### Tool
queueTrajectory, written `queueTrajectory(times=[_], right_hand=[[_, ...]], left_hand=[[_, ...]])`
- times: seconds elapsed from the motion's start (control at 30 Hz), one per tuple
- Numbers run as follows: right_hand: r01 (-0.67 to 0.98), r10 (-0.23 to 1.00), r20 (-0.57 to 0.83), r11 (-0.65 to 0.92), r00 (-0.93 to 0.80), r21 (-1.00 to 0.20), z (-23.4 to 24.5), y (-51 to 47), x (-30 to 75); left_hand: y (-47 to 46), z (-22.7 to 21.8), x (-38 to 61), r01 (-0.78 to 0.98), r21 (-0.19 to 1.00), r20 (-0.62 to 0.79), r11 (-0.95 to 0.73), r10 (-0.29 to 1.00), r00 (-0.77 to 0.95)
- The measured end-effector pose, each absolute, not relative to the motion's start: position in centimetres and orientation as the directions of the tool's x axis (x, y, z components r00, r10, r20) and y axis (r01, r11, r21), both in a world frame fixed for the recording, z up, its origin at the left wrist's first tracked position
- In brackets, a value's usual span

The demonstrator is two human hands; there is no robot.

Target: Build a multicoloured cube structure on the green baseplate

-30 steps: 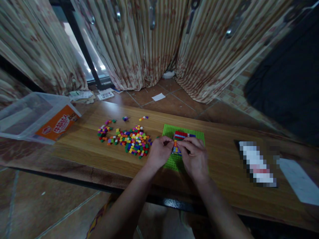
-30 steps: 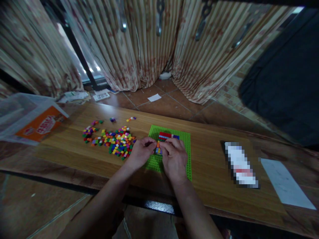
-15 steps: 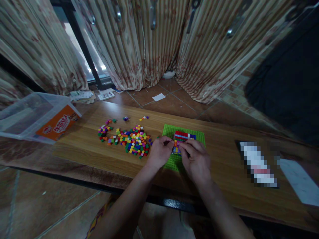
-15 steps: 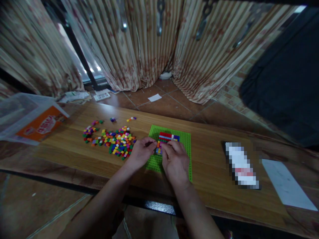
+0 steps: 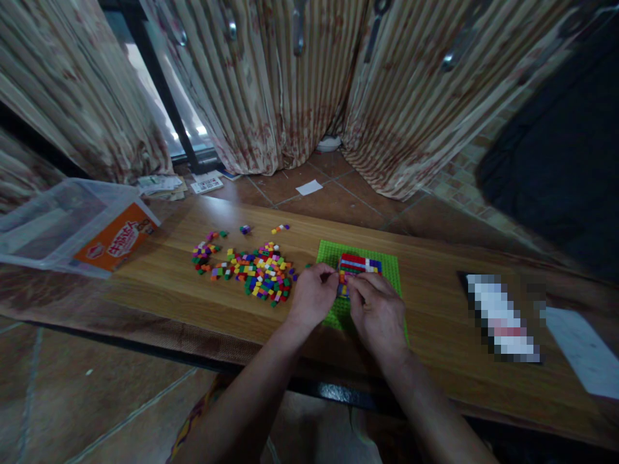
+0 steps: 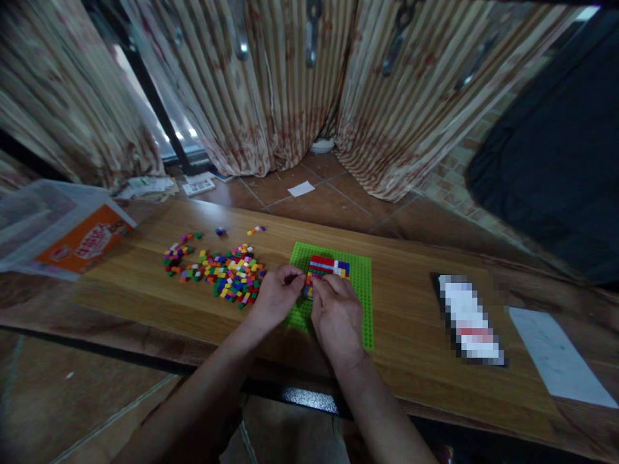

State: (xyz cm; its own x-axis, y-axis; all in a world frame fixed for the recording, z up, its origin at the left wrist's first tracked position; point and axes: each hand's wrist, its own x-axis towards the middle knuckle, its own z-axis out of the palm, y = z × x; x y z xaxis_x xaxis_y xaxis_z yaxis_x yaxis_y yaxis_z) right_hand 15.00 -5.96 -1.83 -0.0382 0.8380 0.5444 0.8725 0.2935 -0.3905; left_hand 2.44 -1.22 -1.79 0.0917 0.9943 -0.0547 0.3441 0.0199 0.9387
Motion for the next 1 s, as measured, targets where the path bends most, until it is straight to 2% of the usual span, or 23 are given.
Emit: queueTrajectory(times=[0.2,0.33,0.47,0.6,0.77,0.9,1.0], right_hand=[[0.846,0.819,0.574,0.307,-0.002,-0.436,-2.0,-5.9,14.9],[0.773,0.815,0.566,0.278,0.124,-0.570,-1.8,-6.1,15.1],[0.698,0.802,0.542,0.238,0.251,-0.675,-1.4,-6.0,16.0],[0.640,0.802,0.496,0.195,0.332,-0.743,-1.4,-5.8,17.0],[0.608,0.812,0.475,0.195,0.339,-0.769,-1.6,-5.7,17.0],[0.605,0.819,0.471,0.201,0.328,-0.770,-1.7,-5.7,16.9],[0.607,0.825,0.465,0.197,0.322,-0.770,-1.8,-5.7,16.9]], left_hand=[[-1.5,-1.5,2.5,0.366,0.930,-0.038,-0.001,0.995,0.097],[-1.3,-1.3,1.9,0.365,0.930,0.008,-0.051,0.993,0.118],[-0.2,-0.5,-0.5,0.447,0.889,0.065,-0.099,0.994,0.091],[1.4,0.2,-4.6,0.628,0.769,0.153,-0.117,0.988,-0.003],[1.9,0.4,-8.5,0.833,0.552,0.097,0.038,0.989,-0.110],[1.6,0.3,-8.7,0.910,0.414,0.082,0.017,0.995,-0.056],[1.5,0.2,-8.0,0.925,0.376,0.077,-0.061,0.996,0.034]])
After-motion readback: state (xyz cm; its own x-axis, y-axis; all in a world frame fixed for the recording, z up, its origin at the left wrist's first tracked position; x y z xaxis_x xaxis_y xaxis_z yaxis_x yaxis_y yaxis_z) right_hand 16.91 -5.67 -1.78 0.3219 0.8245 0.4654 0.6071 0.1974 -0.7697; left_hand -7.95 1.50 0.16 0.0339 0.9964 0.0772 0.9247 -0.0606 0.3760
